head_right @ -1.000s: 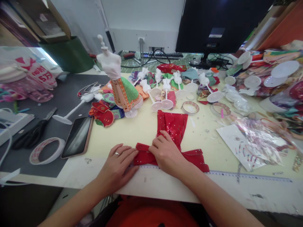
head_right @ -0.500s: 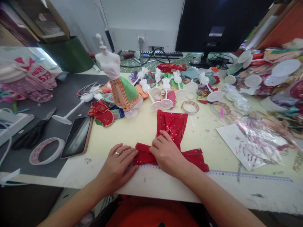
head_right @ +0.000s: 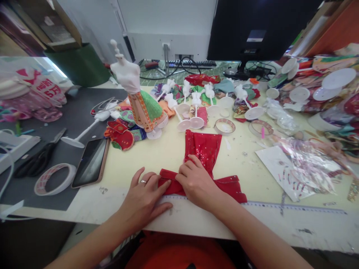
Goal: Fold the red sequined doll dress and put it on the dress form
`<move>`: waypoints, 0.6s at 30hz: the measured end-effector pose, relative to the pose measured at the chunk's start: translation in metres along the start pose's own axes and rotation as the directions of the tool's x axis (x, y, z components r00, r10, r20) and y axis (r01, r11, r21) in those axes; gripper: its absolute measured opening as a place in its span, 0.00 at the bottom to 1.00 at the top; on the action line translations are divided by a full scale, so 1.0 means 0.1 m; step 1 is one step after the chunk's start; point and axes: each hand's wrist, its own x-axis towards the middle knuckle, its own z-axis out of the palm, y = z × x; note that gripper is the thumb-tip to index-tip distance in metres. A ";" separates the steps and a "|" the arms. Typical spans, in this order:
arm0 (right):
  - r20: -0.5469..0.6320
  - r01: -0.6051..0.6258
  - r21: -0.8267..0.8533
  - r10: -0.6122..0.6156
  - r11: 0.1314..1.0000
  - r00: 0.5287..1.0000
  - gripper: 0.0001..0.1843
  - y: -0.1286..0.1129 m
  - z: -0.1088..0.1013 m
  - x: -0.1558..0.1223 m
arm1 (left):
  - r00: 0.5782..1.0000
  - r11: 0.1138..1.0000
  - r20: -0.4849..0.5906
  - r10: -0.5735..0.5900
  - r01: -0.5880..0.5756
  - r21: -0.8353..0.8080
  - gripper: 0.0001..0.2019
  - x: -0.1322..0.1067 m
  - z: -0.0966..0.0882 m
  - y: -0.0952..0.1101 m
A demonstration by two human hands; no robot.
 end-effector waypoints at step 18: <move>0.028 0.029 -0.036 -0.028 0.999 0.999 0.10 0.01 0.02 -0.01 | 1.000 1.000 -0.010 0.024 -0.024 -0.007 0.23 -0.01 -0.01 -0.01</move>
